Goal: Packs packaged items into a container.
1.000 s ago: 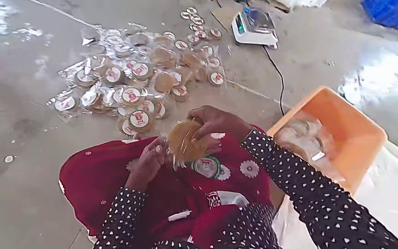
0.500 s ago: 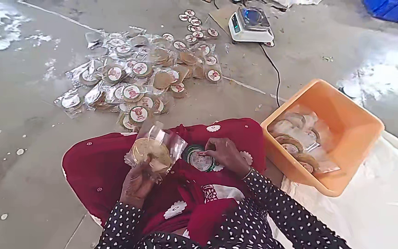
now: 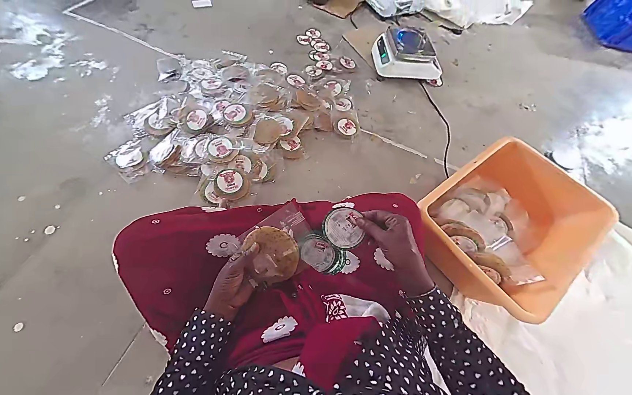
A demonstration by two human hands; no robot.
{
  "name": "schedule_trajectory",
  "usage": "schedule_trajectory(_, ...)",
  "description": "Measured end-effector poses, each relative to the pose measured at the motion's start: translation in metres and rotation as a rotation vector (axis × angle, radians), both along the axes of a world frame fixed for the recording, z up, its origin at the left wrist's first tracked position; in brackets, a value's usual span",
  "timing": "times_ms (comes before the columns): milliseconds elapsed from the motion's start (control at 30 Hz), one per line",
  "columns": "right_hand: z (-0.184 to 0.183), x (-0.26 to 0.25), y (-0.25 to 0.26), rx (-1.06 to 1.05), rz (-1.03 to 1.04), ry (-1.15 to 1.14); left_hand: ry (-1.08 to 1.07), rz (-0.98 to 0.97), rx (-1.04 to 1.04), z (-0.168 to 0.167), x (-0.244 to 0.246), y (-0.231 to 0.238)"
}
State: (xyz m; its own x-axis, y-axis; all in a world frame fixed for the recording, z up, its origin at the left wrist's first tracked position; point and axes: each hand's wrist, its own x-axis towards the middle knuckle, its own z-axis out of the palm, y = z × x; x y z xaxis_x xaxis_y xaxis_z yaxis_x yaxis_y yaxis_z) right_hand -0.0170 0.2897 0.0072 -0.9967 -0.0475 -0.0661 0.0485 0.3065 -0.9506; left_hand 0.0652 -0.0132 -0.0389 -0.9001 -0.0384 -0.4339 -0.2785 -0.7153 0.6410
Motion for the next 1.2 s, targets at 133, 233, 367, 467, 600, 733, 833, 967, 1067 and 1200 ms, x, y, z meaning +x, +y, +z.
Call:
schedule_trajectory(133,0.016,-0.004,-0.007,-0.017,0.002,0.05,-0.009,0.0,-0.046,0.0,-0.001,0.002)
schedule_trajectory(233,0.02,-0.005,-0.016,0.045,0.047,0.08,-0.025,-0.006,-0.069,0.002,-0.001,0.003)
schedule_trajectory(367,0.021,-0.005,-0.031,0.038,0.148,0.029,0.015,-0.06,-0.046,-0.002,0.0,0.001)
schedule_trajectory(467,0.023,-0.004,-0.044,-0.078,0.24,-0.061,0.018,-0.074,-0.039,0.001,0.0,0.001)
schedule_trajectory(600,0.019,-0.004,-0.064,-0.063,0.398,-0.133,0.019,-0.099,-0.048,-0.001,0.0,0.001)
schedule_trajectory(733,0.02,0.002,-0.077,0.034,0.409,-0.043,0.029,-0.104,0.001,-0.001,0.001,0.0)
schedule_trajectory(833,0.022,0.0,-0.074,0.001,0.351,-0.006,0.017,-0.098,0.042,0.003,0.001,0.0)
schedule_trajectory(967,0.023,0.011,-0.077,0.0,0.492,-0.049,0.019,-0.16,0.057,-0.003,-0.001,-0.002)
schedule_trajectory(1067,0.021,0.023,-0.083,0.138,0.628,0.017,0.026,-0.18,0.052,-0.008,0.0,-0.003)
schedule_trajectory(1200,0.03,0.029,-0.092,0.366,0.733,0.183,0.055,-0.184,-0.019,-0.007,0.006,-0.002)
